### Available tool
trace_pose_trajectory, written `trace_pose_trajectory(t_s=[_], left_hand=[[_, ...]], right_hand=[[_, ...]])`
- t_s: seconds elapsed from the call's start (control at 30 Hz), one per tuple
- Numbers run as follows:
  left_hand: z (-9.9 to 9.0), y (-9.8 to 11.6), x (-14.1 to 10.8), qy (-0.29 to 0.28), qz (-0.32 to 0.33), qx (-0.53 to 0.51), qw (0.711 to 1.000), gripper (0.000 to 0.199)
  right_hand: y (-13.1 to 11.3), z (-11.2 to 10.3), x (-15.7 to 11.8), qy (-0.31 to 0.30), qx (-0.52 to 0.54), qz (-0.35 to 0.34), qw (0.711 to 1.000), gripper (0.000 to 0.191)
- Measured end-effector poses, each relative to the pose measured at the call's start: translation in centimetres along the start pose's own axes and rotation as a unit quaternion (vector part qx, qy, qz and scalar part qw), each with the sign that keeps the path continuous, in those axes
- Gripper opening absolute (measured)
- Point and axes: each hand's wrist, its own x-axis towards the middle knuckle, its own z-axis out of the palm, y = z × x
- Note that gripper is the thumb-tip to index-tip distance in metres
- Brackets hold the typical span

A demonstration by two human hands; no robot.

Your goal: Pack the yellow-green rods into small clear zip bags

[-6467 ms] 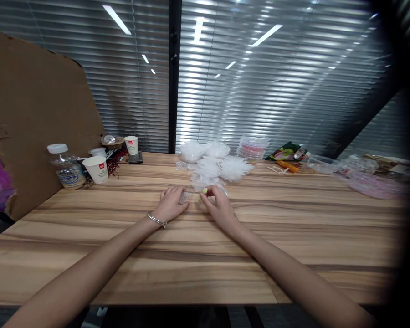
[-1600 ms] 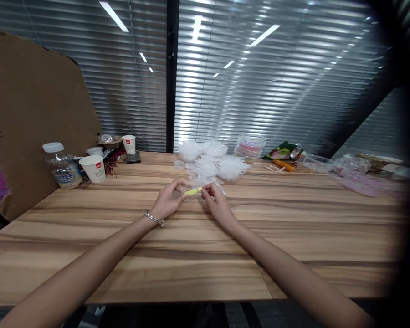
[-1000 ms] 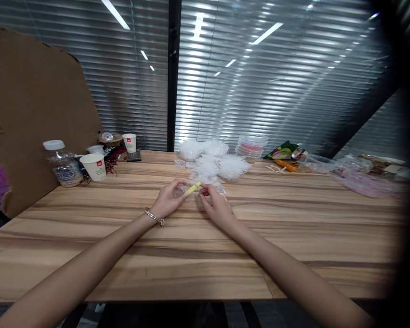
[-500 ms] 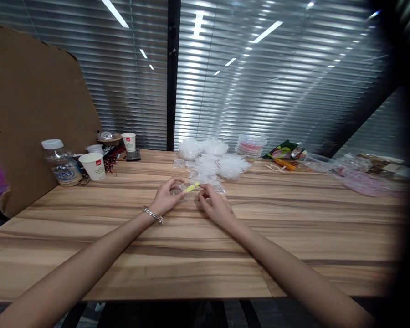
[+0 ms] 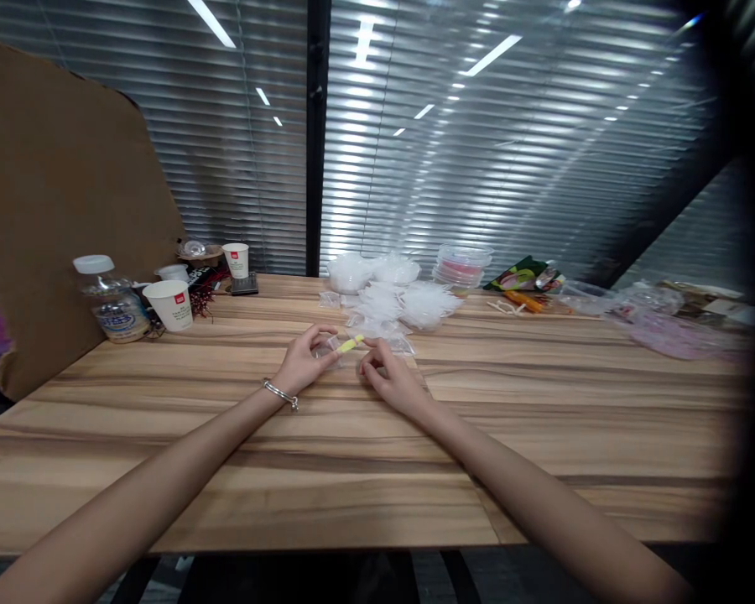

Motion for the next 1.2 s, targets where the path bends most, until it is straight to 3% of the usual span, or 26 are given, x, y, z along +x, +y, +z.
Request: trace_pose_trajectory(t_s=[0.23,1.2], left_hand=[[0.08,-0.16,0.09,-0.002,0.000,0.013,1.000,0.045],[-0.04,0.08,0.26,0.022,-0.066,-0.094,0.993,0.052]], right_hand=[[-0.38,-0.02,-0.10,-0.029,-0.010,-0.007,0.999,0.038],[-0.52,-0.24,-0.17,-0.067,-0.044,-0.009,0.997,0.041]])
